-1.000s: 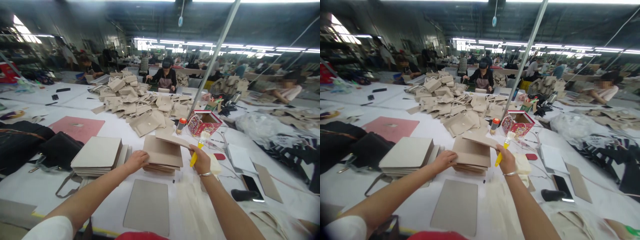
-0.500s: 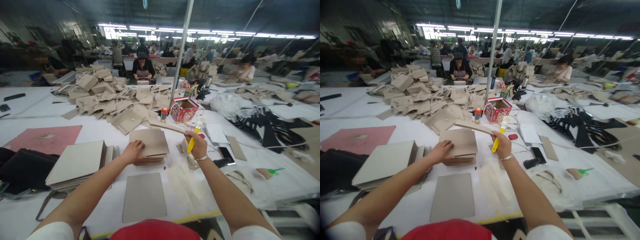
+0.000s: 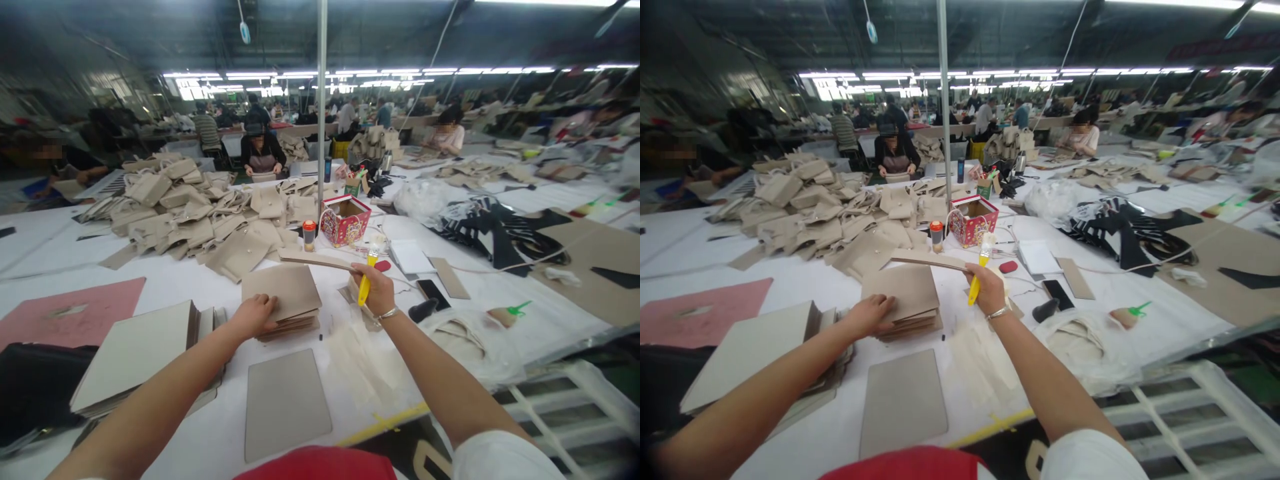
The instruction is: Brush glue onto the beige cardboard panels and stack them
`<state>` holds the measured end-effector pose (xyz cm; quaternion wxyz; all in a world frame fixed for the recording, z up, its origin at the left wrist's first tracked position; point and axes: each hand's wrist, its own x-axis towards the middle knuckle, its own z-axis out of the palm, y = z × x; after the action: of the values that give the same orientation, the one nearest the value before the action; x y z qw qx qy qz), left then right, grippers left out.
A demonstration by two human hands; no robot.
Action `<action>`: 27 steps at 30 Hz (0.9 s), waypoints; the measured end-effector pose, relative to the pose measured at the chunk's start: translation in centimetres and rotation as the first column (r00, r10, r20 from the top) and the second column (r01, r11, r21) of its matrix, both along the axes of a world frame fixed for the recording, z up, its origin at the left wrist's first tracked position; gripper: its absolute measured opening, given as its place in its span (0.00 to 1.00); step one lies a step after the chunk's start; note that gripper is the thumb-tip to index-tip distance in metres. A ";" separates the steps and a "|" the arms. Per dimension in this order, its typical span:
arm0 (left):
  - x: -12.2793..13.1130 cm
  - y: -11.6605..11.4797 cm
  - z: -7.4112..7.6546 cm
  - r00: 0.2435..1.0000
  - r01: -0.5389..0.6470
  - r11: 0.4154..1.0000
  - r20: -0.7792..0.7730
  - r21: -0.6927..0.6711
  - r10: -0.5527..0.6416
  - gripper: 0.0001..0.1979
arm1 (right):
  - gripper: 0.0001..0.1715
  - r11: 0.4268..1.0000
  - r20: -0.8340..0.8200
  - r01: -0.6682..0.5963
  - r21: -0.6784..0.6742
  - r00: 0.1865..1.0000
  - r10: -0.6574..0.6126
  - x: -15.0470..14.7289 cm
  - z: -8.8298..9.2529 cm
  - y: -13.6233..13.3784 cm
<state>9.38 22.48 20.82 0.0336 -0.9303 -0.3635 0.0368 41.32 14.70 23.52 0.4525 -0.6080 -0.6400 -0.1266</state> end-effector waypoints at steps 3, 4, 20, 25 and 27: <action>0.1 -0.5 0.3 1.000 0.010 1.000 -0.023 -0.020 -0.010 0.28 | 0.14 1.000 0.024 -0.006 0.016 1.000 0.005 0.4 0.2 -0.5; 0.1 -0.6 0.4 1.000 0.012 1.000 -0.026 -0.027 -0.013 0.26 | 0.14 1.000 0.028 -0.010 0.028 1.000 0.009 0.5 0.2 -0.6; -7.1 1.0 7.1 0.850 -0.234 0.789 0.514 0.567 -0.117 0.15 | 0.14 0.992 -0.051 0.038 0.122 0.998 -0.032 0.2 2.1 0.1; -3.5 0.3 2.5 0.888 -0.055 0.869 0.422 0.491 -0.183 0.15 | 0.14 0.989 -0.051 0.027 0.146 0.999 -0.020 -0.5 2.0 1.8; -2.4 0.3 0.9 0.889 -0.066 0.881 0.429 0.468 -0.161 0.15 | 0.14 0.991 -0.035 0.026 0.128 0.999 -0.022 -0.8 1.9 2.2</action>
<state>6.98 22.73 21.69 0.1730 -0.8851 -0.3356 -0.2722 40.48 16.94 25.43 0.4998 -0.5873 -0.6155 -0.1629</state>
